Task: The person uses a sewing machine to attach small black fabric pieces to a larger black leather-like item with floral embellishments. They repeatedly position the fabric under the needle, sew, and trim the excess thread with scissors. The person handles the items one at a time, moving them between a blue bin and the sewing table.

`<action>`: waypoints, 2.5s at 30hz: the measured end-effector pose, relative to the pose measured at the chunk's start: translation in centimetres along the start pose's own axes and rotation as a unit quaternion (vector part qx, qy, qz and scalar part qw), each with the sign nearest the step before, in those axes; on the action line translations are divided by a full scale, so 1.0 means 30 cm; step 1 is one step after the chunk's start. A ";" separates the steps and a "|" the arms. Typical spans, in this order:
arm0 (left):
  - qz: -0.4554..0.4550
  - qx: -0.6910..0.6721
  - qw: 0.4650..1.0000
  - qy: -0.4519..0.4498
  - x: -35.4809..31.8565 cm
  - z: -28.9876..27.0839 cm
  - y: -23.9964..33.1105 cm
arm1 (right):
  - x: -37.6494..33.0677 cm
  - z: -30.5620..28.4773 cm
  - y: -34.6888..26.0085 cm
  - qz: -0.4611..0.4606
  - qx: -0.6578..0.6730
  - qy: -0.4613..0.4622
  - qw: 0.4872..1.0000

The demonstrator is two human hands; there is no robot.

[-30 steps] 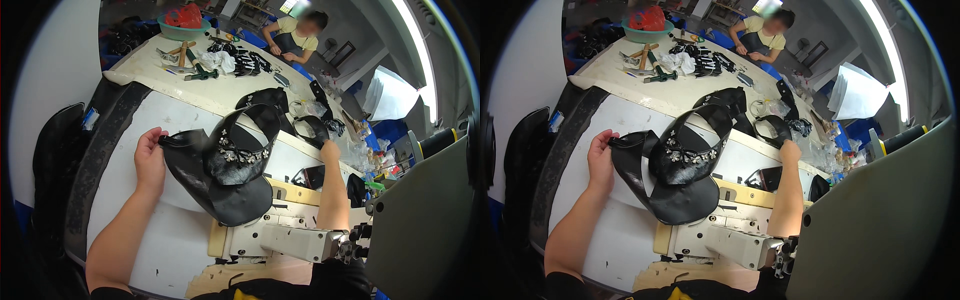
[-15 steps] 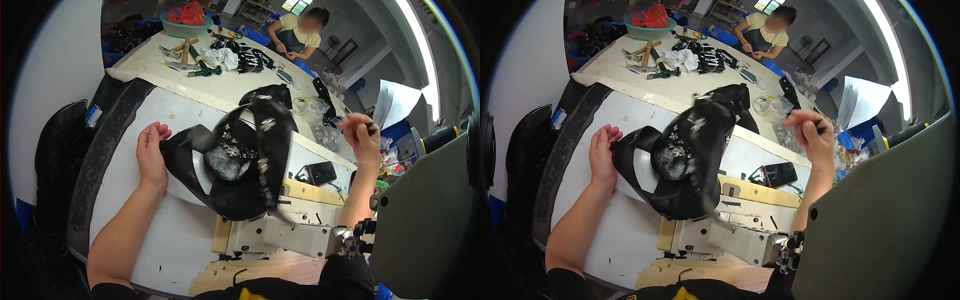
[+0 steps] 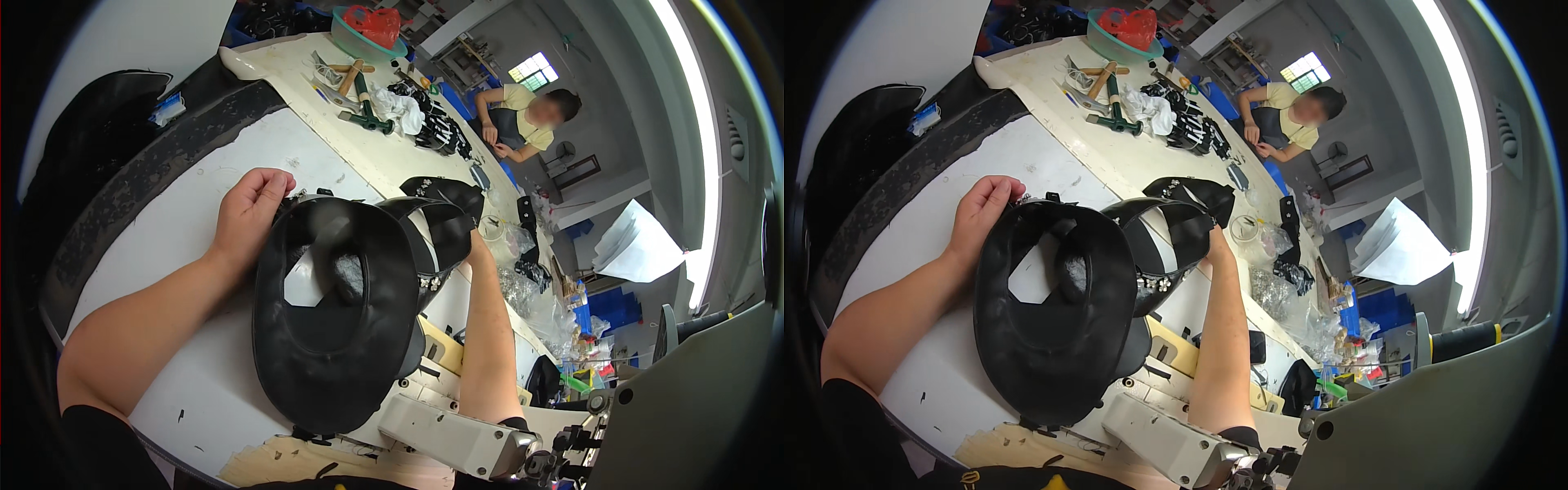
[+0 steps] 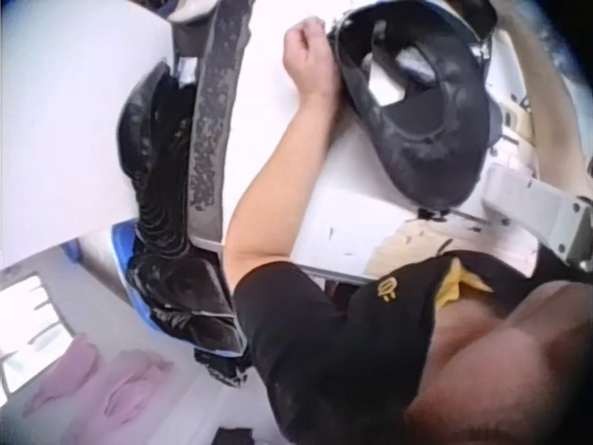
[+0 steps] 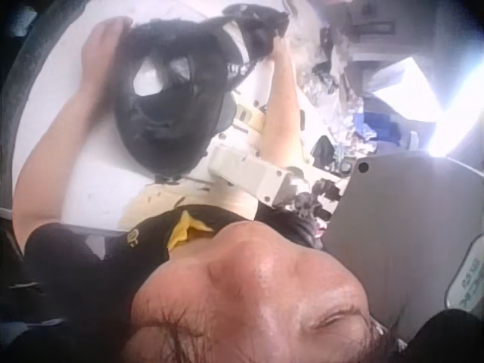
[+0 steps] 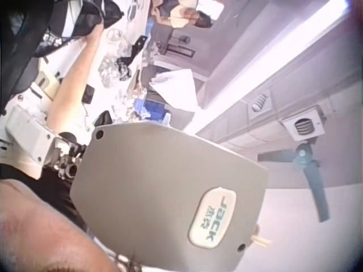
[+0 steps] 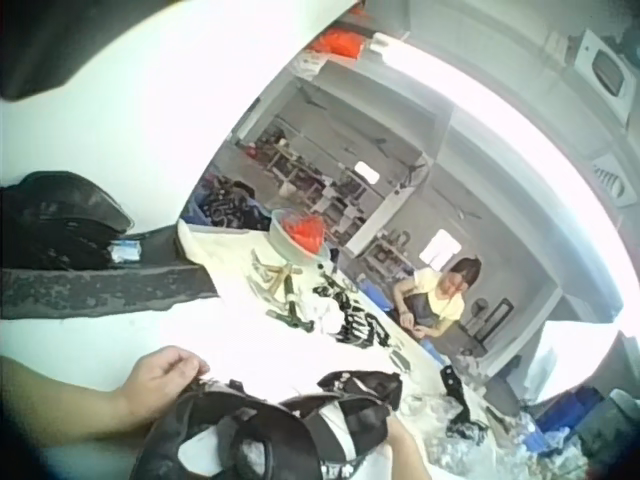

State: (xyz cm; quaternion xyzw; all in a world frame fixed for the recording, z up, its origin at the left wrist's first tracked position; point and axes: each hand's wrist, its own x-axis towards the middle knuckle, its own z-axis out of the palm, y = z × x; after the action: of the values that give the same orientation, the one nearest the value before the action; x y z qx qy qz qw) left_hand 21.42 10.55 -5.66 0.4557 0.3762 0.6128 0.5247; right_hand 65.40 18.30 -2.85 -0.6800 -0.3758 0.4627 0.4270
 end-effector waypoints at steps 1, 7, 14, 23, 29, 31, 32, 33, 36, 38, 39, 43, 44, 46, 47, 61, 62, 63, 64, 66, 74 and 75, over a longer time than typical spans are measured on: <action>-0.009 0.014 1.000 -0.013 -0.002 -0.001 0.004 | 0.009 -0.010 0.013 -0.021 -0.025 -0.012 0.999; -0.026 0.014 0.999 -0.020 -0.012 0.026 0.011 | -0.005 -0.034 -0.010 -0.231 -0.141 0.139 0.953; -0.049 -0.019 0.999 0.013 -0.017 0.014 0.013 | -0.462 0.085 -0.397 -0.549 -0.399 0.211 0.704; 0.021 -0.243 0.968 -0.054 -0.015 -0.007 -0.001 | -0.443 -0.045 -0.315 -0.319 -0.030 -0.101 0.942; 0.007 -0.118 0.993 -0.013 -0.015 0.023 0.003 | -0.046 -0.032 -0.030 -0.012 -0.256 -0.014 0.967; 0.005 -0.137 0.990 -0.026 -0.015 0.029 0.011 | -0.009 0.006 0.018 0.021 -0.116 -0.052 0.992; 0.005 -0.111 0.994 -0.006 -0.027 0.041 0.053 | 0.009 0.014 0.026 0.035 -0.065 -0.067 0.995; 0.005 -0.111 0.994 -0.008 -0.031 0.042 0.044 | 0.022 0.017 0.038 0.050 -0.032 -0.077 0.995; 0.008 -0.109 0.994 -0.009 -0.025 0.024 0.043 | 0.050 0.041 0.038 0.081 0.025 -0.103 0.991; -0.002 -0.111 0.994 -0.012 -0.025 0.026 0.043 | 0.055 0.035 0.033 0.096 0.061 -0.112 0.987; 0.004 -0.106 0.994 -0.017 -0.025 0.030 0.043 | 0.050 0.025 0.032 0.103 0.082 -0.113 0.985; 0.036 -0.105 0.994 -0.021 -0.016 0.027 0.028 | 0.048 0.026 -0.003 0.039 0.094 -0.088 0.991; 0.043 -0.109 0.993 -0.026 -0.011 0.026 0.017 | 0.055 -0.005 -0.002 -0.088 -0.003 -0.027 0.996; 0.050 -0.064 0.996 -0.023 -0.001 0.025 -0.009 | 0.030 -0.104 -0.019 -0.259 -0.114 0.150 0.947; 0.054 -0.041 0.997 -0.024 0.002 0.027 -0.020 | -0.008 -0.174 -0.050 -0.315 -0.116 0.234 0.913; 0.206 0.102 0.961 0.155 0.099 -0.040 -0.075 | -1.255 -0.277 0.033 -0.354 0.408 0.261 0.800; 0.220 0.127 0.955 0.152 0.098 -0.045 -0.062 | -1.297 -0.241 0.073 -0.334 0.433 0.278 0.789; 0.235 0.149 0.948 0.154 0.091 -0.049 -0.048 | -1.340 -0.207 0.100 -0.316 0.449 0.296 0.782; 0.256 0.163 0.941 0.151 0.083 -0.047 -0.030 | -1.370 -0.173 0.139 -0.302 0.457 0.318 0.774; 0.324 0.184 0.925 0.079 -0.029 0.006 0.133 | -1.461 -0.148 0.213 -0.241 0.431 0.330 0.804; 0.474 0.009 0.814 -0.335 -0.662 0.230 0.540 | -1.862 0.024 0.063 -0.389 0.314 0.261 0.826; 0.465 0.039 0.807 -0.362 -0.740 0.279 0.577 | -1.899 0.029 0.048 -0.388 0.270 0.244 0.847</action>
State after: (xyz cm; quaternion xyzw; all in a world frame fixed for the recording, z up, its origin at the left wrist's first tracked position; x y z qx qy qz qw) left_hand 24.95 -14.37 9.47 0.7849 -0.0743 0.5588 0.2571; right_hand 48.26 -33.63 13.21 -0.4272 -0.3527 0.1618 0.8166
